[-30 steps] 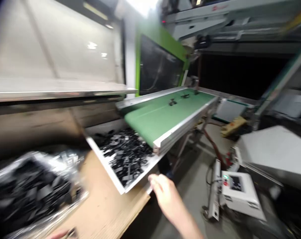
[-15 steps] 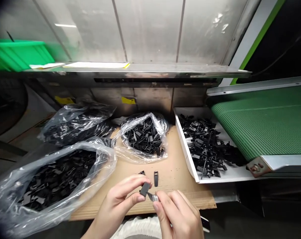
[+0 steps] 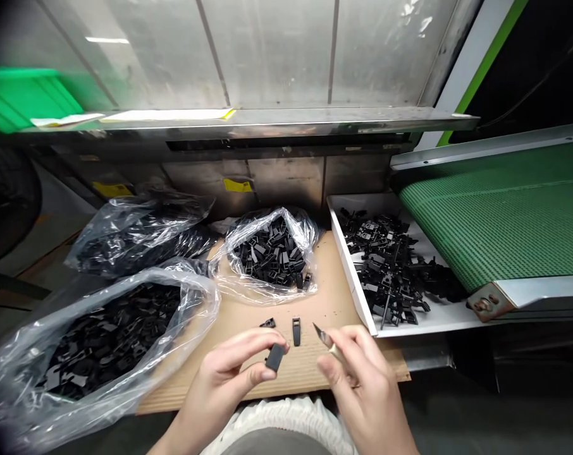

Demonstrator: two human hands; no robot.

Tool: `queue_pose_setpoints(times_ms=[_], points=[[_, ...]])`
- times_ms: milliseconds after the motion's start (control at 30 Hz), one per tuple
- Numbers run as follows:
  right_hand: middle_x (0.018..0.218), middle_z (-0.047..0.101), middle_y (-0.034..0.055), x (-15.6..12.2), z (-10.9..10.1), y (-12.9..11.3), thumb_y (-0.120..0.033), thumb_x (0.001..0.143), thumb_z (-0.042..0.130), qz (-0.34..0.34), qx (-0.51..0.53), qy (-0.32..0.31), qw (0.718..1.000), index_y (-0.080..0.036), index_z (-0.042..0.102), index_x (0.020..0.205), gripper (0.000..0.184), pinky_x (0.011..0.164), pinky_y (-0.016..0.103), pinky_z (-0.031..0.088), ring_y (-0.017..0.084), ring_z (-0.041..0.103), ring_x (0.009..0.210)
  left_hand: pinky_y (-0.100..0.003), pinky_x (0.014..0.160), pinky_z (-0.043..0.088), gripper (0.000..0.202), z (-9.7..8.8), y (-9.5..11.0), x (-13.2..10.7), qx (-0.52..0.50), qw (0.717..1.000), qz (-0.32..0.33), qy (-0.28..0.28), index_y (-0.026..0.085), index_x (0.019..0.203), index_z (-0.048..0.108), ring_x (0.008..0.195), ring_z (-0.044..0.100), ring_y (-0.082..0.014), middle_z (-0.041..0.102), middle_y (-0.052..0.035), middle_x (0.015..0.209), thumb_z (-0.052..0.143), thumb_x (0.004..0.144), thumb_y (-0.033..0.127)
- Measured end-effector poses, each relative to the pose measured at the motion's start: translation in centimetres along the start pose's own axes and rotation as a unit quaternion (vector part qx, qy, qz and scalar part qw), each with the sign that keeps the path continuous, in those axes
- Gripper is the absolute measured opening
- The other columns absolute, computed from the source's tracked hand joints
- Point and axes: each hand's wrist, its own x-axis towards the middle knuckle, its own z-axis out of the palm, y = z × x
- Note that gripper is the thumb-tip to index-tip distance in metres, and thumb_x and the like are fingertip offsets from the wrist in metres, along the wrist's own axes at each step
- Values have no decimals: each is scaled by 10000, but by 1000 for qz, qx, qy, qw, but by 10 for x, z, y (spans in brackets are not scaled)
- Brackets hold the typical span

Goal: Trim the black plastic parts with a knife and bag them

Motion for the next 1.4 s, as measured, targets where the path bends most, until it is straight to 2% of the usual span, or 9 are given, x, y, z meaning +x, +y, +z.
queue_pose_setpoints(times_ms=[100, 233, 333, 467, 900, 1033, 1100, 1233, 1400], points=[[722, 588, 36, -3, 2, -7, -239, 839, 441, 29, 75, -62, 995, -214, 601, 904, 174, 521, 186, 472, 133, 579, 601, -260, 796, 445, 200, 1, -5, 4, 16, 1000, 7, 2, 193, 942, 650, 879, 576, -185, 652, -52, 924, 589, 752, 199], [589, 561, 8, -2, 14, -15, -248, 864, 384, 77, 93, -54, 991, -208, 600, 874, 220, 481, 196, 452, 120, 532, 492, -254, 776, 453, 208, 2, -7, 8, 17, 999, 38, -4, 178, 970, 633, 902, 568, -189, 638, -67, 940, 543, 782, 180], [608, 558, 20, 4, 23, -17, -249, 855, 398, 54, 62, -36, 996, -196, 604, 789, 223, 494, 208, 433, 129, 536, 534, -236, 773, 450, 201, 1, -8, 9, 27, 998, 48, -2, 176, 967, 623, 912, 563, -182, 635, -62, 937, 532, 789, 153], [585, 534, 14, 10, 30, -16, -211, 851, 402, 17, 53, -52, 997, -182, 599, 780, 211, 479, 213, 403, 122, 519, 513, -226, 765, 446, 191, -1, -10, 9, 43, 998, 52, 2, 171, 963, 617, 875, 572, -169, 630, -55, 908, 533, 793, 152], [578, 519, 13, 16, 36, -18, -178, 848, 405, 11, 62, -73, 995, -173, 572, 716, 213, 497, 217, 380, 128, 518, 540, -247, 743, 451, 182, -1, -14, 9, 54, 996, 60, 28, 181, 950, 626, 839, 582, -173, 639, -47, 883, 540, 791, 162], [528, 466, 1, 9, 40, -23, -212, 849, 390, -4, 78, -130, 988, -177, 588, 659, 278, 445, 230, 328, 119, 453, 470, -267, 754, 458, 174, -5, -25, 19, 56, 993, 16, 102, 163, 930, 637, 859, 580, -184, 644, -58, 908, 551, 780, 185], [541, 468, 3, 10, 38, -22, -244, 848, 401, 21, 104, -127, 986, -177, 591, 661, 275, 466, 225, 348, 121, 465, 497, -291, 792, 450, 185, -9, -29, 24, 55, 989, -7, 138, 151, 926, 646, 879, 575, -194, 646, -68, 926, 569, 763, 194], [586, 483, -3, 19, 30, -8, -343, 842, 422, 167, 155, -69, 971, -173, 572, 751, 244, 507, 219, 383, 121, 473, 546, -285, 801, 450, 168, -13, -31, 25, 28, 993, -17, 116, 155, 887, 664, 875, 575, -191, 651, -61, 917, 597, 736, 185], [553, 415, -46, 30, 38, -4, -456, 774, 488, 245, 244, -118, 931, -174, 536, 782, 286, 440, 199, 335, 85, 383, 467, -253, 743, 454, 135, -7, -26, 18, 1, 998, -11, 68, 172, 872, 653, 837, 573, -174, 640, -43, 879, 577, 760, 181]])
